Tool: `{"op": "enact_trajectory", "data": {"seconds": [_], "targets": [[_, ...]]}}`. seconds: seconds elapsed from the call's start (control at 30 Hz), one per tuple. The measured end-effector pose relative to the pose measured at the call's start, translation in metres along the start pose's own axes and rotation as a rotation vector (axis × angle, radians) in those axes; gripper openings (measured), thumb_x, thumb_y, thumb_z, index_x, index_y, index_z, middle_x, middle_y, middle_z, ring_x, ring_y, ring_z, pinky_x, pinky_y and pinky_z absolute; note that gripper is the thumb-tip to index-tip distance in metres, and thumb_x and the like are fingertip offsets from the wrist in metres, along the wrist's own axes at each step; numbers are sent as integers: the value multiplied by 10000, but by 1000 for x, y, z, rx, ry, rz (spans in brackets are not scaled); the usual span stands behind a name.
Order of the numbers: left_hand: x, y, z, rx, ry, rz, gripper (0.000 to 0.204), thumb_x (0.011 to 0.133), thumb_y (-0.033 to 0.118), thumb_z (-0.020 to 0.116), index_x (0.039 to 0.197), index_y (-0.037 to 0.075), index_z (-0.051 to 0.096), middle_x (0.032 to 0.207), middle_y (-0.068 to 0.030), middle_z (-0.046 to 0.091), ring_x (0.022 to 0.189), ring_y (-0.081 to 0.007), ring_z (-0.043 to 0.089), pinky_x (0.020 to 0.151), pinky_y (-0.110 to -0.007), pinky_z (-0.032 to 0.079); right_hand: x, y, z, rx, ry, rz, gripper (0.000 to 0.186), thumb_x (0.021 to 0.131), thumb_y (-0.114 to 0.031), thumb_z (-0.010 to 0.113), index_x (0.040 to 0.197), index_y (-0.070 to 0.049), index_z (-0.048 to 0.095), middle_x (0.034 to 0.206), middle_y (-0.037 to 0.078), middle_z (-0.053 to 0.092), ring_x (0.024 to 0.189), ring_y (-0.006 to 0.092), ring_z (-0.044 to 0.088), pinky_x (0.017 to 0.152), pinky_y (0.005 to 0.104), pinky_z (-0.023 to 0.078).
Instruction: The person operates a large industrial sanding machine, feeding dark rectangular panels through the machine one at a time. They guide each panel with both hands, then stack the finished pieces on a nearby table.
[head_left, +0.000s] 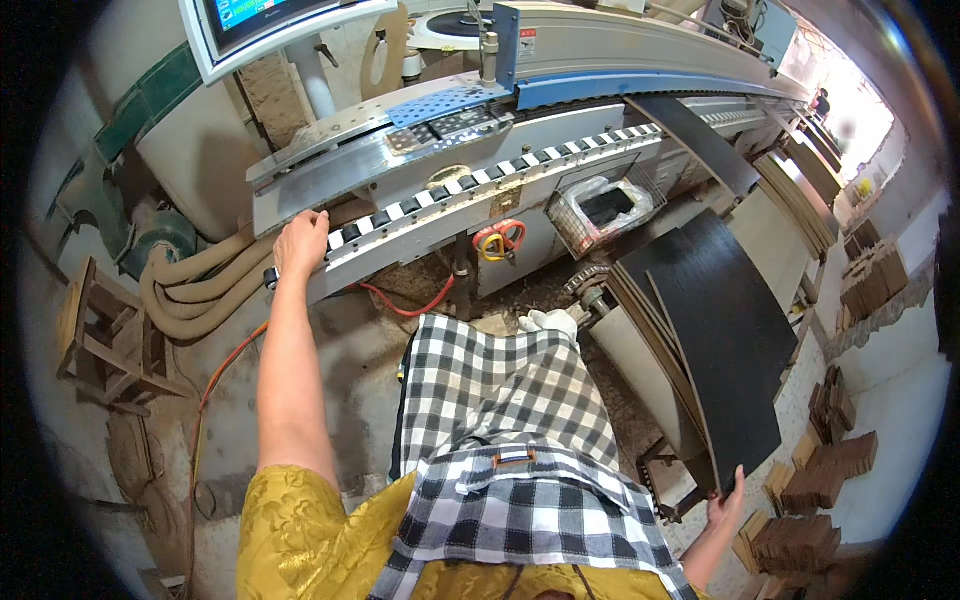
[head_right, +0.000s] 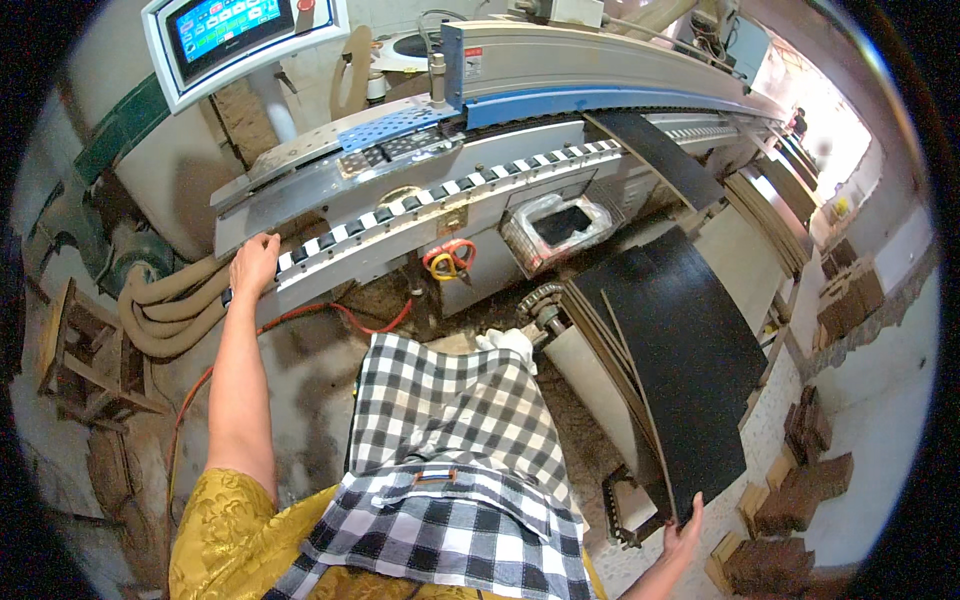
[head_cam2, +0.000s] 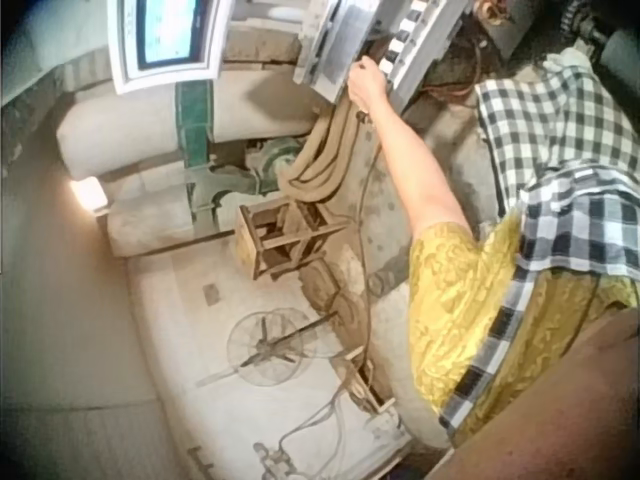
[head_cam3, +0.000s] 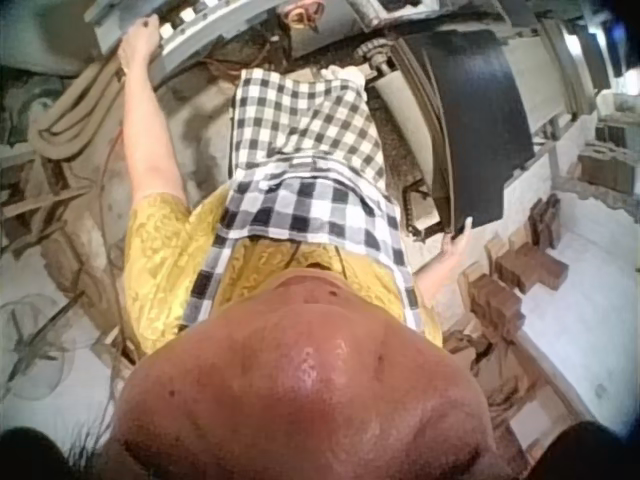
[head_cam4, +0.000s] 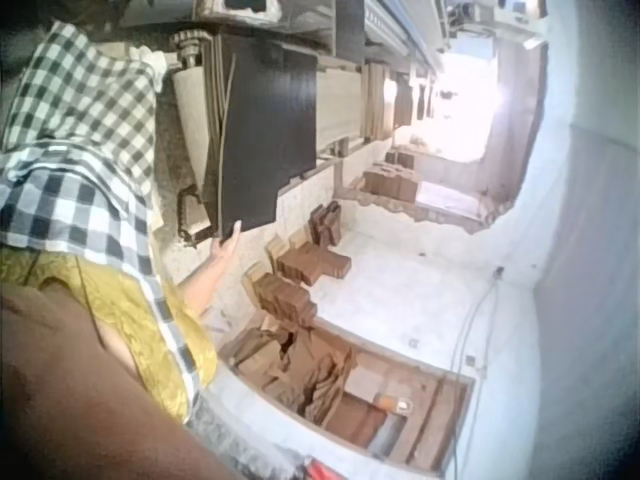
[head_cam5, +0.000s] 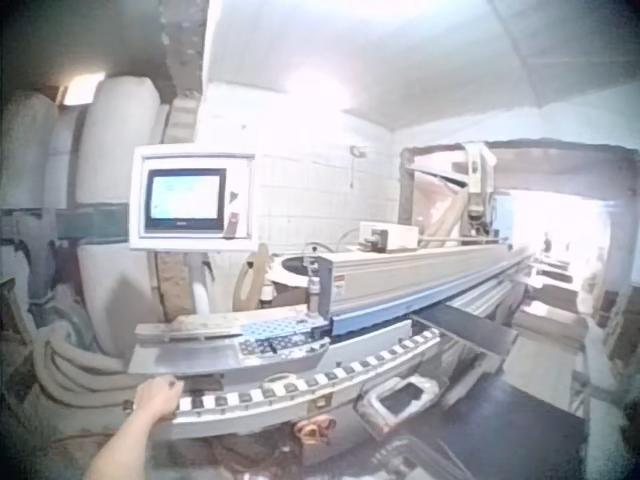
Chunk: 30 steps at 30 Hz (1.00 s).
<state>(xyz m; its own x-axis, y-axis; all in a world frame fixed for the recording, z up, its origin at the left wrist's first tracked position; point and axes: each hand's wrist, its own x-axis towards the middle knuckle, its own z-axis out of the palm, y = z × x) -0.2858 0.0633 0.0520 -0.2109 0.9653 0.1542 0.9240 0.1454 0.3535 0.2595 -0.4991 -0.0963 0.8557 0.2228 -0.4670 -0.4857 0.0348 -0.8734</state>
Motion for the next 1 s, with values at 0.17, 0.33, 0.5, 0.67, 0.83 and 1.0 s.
{"op": "enact_trajectory", "data": {"seconds": [0.17, 0.33, 0.5, 0.67, 0.83, 1.0], "targets": [[1, -1, -1, -1, -14, -4, 383, 860, 402, 425, 1005, 118, 637, 999, -170, 622, 969, -341, 572, 849, -412, 432, -44, 22, 35, 204, -132, 91, 210, 755, -194, 667, 914, -76, 598, 839, 31, 647, 670, 162, 619, 535, 278, 503], [2, -2, 1, -13, 1, 1, 379, 857, 398, 433, 991, 110, 640, 985, -170, 626, 958, -348, 573, 843, -416, 435, -61, 13, 68, 297, -414, -59, 380, 733, -95, 625, 1092, -16, 527, 1036, 104, 602, 933, 259, 594, 828, 377, 493], [1, -2, 2, -17, 19, 4, 367, 854, 393, 438, 975, 117, 648, 968, -172, 629, 947, -347, 579, 833, -421, 439, -80, 3, 111, 325, -550, -117, 432, 716, -87, 592, 1127, 12, 502, 1091, 132, 578, 992, 285, 571, 846, 396, 482], [1, 0, 2, -15, 18, 9, 369, 852, 394, 437, 977, 119, 649, 967, -173, 630, 946, -344, 581, 837, -420, 439, -80, 1, 179, 278, -747, 47, 378, 728, -84, 578, 1085, 31, 528, 1044, 136, 599, 945, 271, 595, 844, 384, 487], [2, -2, 3, -13, 17, 4, 369, 853, 393, 438, 983, 118, 645, 969, -171, 630, 950, -341, 581, 838, -418, 439, -111, 14, 282, 160, -921, 69, 331, 741, -88, 600, 1048, 28, 552, 994, 124, 614, 892, 224, 615, 809, 350, 507], [2, -2, 3, -19, 15, 3, 371, 854, 396, 437, 979, 115, 643, 961, -175, 630, 940, -345, 584, 828, -420, 444, -148, 39, 349, 36, -1138, 197, 466, 738, -132, 670, 1145, 2, 485, 1067, 93, 575, 953, 194, 568, 853, 326, 458]]}}
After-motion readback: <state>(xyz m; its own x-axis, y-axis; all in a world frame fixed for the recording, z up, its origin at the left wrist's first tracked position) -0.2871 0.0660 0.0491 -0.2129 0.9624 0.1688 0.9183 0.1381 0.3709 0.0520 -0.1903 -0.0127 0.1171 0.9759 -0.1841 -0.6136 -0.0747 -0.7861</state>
